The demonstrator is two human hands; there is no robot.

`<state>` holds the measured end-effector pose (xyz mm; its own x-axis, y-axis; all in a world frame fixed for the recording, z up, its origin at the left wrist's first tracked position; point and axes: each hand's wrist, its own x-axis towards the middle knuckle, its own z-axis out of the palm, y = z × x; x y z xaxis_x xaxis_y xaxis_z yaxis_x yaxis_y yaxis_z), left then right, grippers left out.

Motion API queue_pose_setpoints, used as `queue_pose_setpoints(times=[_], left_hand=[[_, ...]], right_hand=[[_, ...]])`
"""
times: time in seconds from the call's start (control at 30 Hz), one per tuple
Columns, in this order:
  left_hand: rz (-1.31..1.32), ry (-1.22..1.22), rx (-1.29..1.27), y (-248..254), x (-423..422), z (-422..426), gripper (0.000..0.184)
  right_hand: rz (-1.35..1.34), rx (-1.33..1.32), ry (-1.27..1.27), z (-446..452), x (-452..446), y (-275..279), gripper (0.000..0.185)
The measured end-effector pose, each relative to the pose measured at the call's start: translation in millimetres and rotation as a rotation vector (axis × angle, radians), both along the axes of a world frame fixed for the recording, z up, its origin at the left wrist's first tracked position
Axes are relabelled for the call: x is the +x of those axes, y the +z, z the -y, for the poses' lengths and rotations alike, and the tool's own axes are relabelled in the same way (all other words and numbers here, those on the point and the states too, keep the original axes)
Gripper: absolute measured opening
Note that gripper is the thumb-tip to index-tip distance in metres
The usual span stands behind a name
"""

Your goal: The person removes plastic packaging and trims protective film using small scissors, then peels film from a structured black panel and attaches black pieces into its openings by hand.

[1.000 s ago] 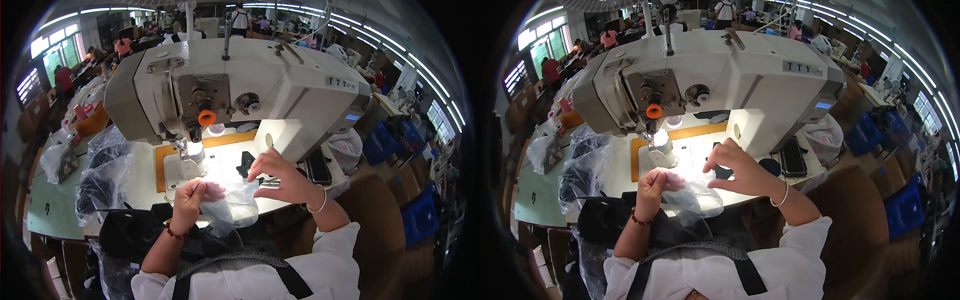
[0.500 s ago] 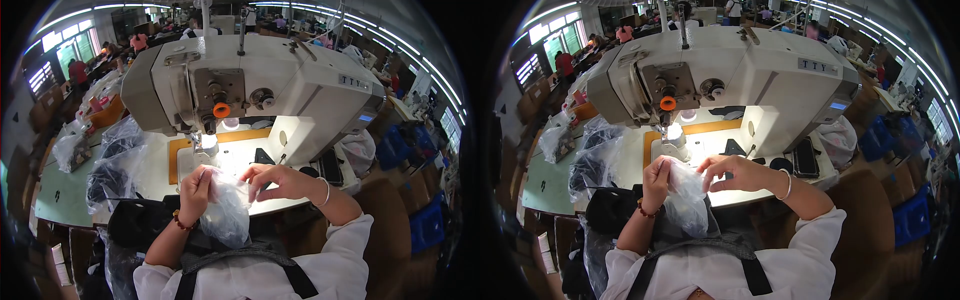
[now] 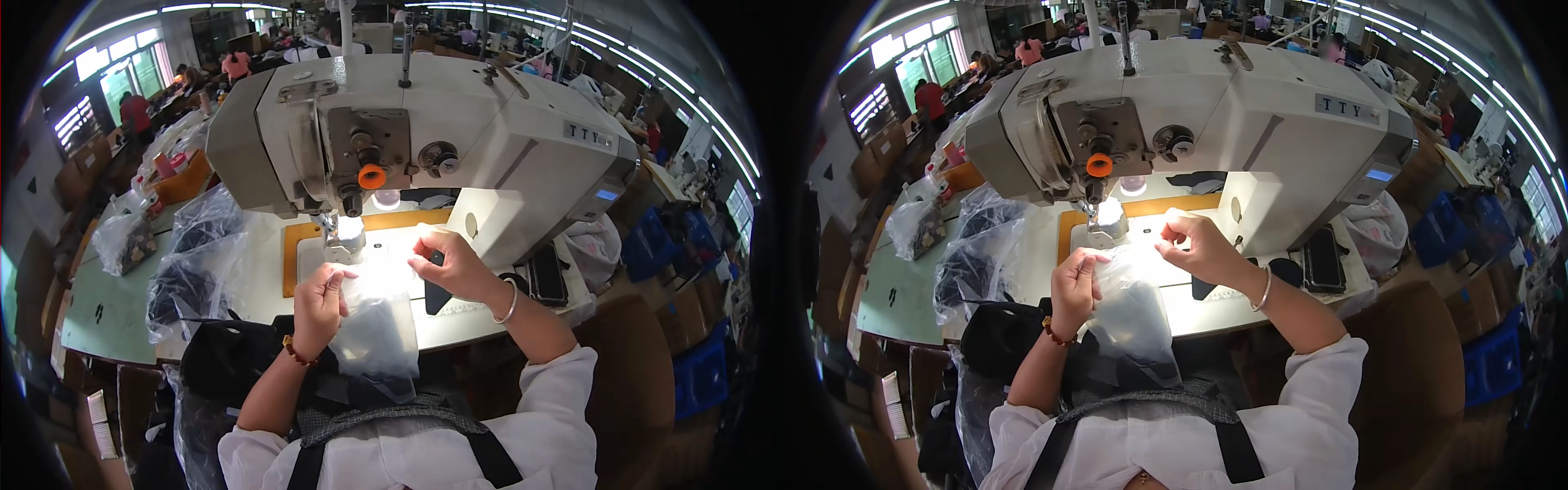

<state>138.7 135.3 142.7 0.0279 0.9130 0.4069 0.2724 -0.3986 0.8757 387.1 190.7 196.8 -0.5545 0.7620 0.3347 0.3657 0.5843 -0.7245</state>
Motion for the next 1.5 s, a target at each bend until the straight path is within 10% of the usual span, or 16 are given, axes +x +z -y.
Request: queue_pose_setpoints(times=[0.1,0.27,0.43,0.7,0.83,0.97,1.07,1.23,1.33,1.5], left_hand=[[0.012,0.093,0.02,-2,0,-2,0.028],[0.155,0.218,-0.021,-5,-4,-1,0.029],[0.229,0.242,0.046,-12,-6,-5,0.027],[0.284,0.228,0.031,-19,-9,-2,0.025],[0.262,0.149,-0.023,-18,-7,0,0.025],[0.169,0.196,0.007,-19,-5,0,0.026],[0.132,0.267,0.052,-20,-13,-7,0.028],[0.21,0.172,-0.131,-11,-14,-16,0.03],[0.182,0.108,-0.103,-16,-20,-26,0.029],[0.258,0.12,-0.191,-9,-26,-35,0.024]], right_hand=[[-0.589,-0.243,0.004,-3,-29,-25,0.031],[-0.656,-0.512,0.036,5,-36,-83,0.063],[-0.618,-0.467,-0.077,31,-67,-89,0.024],[-0.601,-0.28,-0.18,41,-59,-109,0.024],[-0.986,-0.677,-0.052,26,-65,-100,0.021],[-0.558,-0.238,-0.264,14,-53,-96,0.024],[-0.758,-0.046,-0.467,-5,-57,-98,0.025],[-0.369,-0.276,-0.297,-11,-58,-115,0.032],[-0.937,-0.656,-0.047,-1,-78,-108,0.028],[-0.755,-0.425,-0.304,-10,-80,-93,0.015]])
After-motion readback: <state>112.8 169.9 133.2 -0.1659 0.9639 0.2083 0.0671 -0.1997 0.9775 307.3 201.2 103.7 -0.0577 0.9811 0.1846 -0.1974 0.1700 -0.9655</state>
